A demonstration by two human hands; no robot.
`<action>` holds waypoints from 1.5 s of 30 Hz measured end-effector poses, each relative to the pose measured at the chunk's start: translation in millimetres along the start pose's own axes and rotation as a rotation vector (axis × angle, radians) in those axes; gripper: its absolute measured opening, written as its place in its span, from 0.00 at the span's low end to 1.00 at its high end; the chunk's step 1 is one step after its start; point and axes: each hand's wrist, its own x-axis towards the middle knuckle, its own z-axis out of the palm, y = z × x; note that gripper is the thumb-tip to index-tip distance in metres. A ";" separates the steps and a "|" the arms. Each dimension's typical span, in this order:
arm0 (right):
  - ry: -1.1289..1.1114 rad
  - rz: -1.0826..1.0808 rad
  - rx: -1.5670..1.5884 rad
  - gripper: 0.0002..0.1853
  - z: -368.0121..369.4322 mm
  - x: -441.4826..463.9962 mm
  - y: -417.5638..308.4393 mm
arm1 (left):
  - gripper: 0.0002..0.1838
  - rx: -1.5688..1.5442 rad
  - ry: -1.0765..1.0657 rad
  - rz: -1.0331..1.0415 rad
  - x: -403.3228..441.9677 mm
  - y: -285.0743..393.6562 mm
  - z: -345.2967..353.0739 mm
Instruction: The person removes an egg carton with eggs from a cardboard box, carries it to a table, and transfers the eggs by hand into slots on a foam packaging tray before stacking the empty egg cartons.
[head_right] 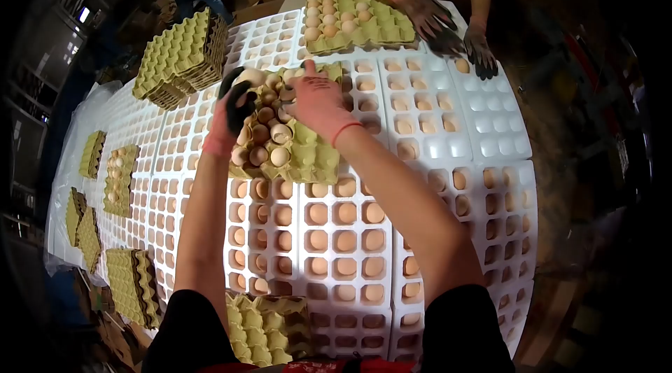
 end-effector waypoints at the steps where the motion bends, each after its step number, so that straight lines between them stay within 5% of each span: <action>1: -0.131 -0.054 -0.156 0.24 8.5 4.7 -12.0 | 0.26 -0.110 -0.082 0.077 -23.1 -9.0 -27.0; 3: -0.232 -0.047 -0.333 0.21 44.9 22.5 -28.1 | 0.30 -0.490 -0.082 -0.177 -79.3 35.7 -22.4; 5: -0.169 -0.087 -0.482 0.17 51.1 34.9 -43.1 | 0.28 -0.021 -0.008 -0.265 -107.9 42.5 -29.7; 7: 0.037 -0.029 -0.520 0.21 83.1 50.6 -39.8 | 0.24 1.036 -0.228 0.119 -111.1 26.2 -29.9; 9: -0.185 0.127 -0.031 0.23 9.1 19.4 -31.6 | 0.24 1.522 -0.251 0.175 -119.9 34.8 4.6; 11: 0.015 0.261 0.620 0.31 -27.5 -40.5 2.4 | 0.26 1.654 -0.254 0.222 -104.6 21.3 -8.5; 12: 0.153 0.220 0.704 0.28 -40.8 -76.1 26.1 | 0.25 1.603 -0.285 0.227 -101.0 26.4 -5.7; 14: 0.374 0.420 0.345 0.29 -68.1 -149.7 73.0 | 0.25 1.590 -0.351 0.255 -95.6 25.6 -2.7; 17: 0.187 0.806 -0.104 0.31 -100.0 -217.9 132.7 | 0.26 1.559 -0.341 0.211 -93.2 45.9 17.9; 21: 0.315 0.643 -0.146 0.28 -119.1 -248.4 180.6 | 0.23 1.006 -0.260 0.352 -105.2 74.9 95.9; 22: 0.236 0.676 -0.098 0.28 -126.0 -251.8 191.6 | 0.23 0.526 -0.303 0.021 -105.7 58.1 117.3; 23: 0.169 0.696 -0.054 0.28 -133.9 -251.7 200.3 | 0.18 0.377 -0.337 -0.352 -113.4 75.3 162.2; 25: 0.012 0.604 -0.024 0.24 -132.6 -252.6 218.5 | 0.22 0.360 -0.460 -0.316 -115.6 41.3 221.1; 26: 0.051 0.586 -0.058 0.25 -129.8 -251.3 228.9 | 0.25 0.436 -0.493 -0.034 -106.8 -2.0 244.1; 29: 0.335 0.666 0.088 0.25 -141.5 -239.7 252.3 | 0.22 1.180 -0.456 0.409 -91.2 -54.0 297.5; 31: 0.409 0.568 0.127 0.22 -136.8 -243.8 266.5 | 0.20 1.470 -0.566 0.419 -74.3 -77.2 306.0; 34: 0.439 0.332 0.069 0.18 -93.0 -259.8 303.1 | 0.20 1.374 -0.667 0.404 -70.0 -54.6 324.9; 37: 0.669 0.457 0.081 0.20 -88.7 -275.4 289.8 | 0.23 1.013 -0.511 0.639 -63.9 -62.0 371.1; 39: 0.790 0.479 0.158 0.20 -88.2 -275.5 284.9 | 0.23 1.102 -0.545 0.711 -50.6 -84.5 404.8; 40: 0.857 0.502 0.162 0.19 -87.1 -276.9 284.6 | 0.23 1.301 -0.584 0.675 -40.9 -104.9 415.1; 43: 1.099 0.468 0.267 0.20 -89.9 -279.9 293.5 | 0.22 1.168 -0.453 0.583 -38.4 -100.8 453.6; 45: 1.300 0.571 0.211 0.24 -88.6 -284.1 294.6 | 0.23 0.739 -0.486 0.595 -52.6 -102.2 482.2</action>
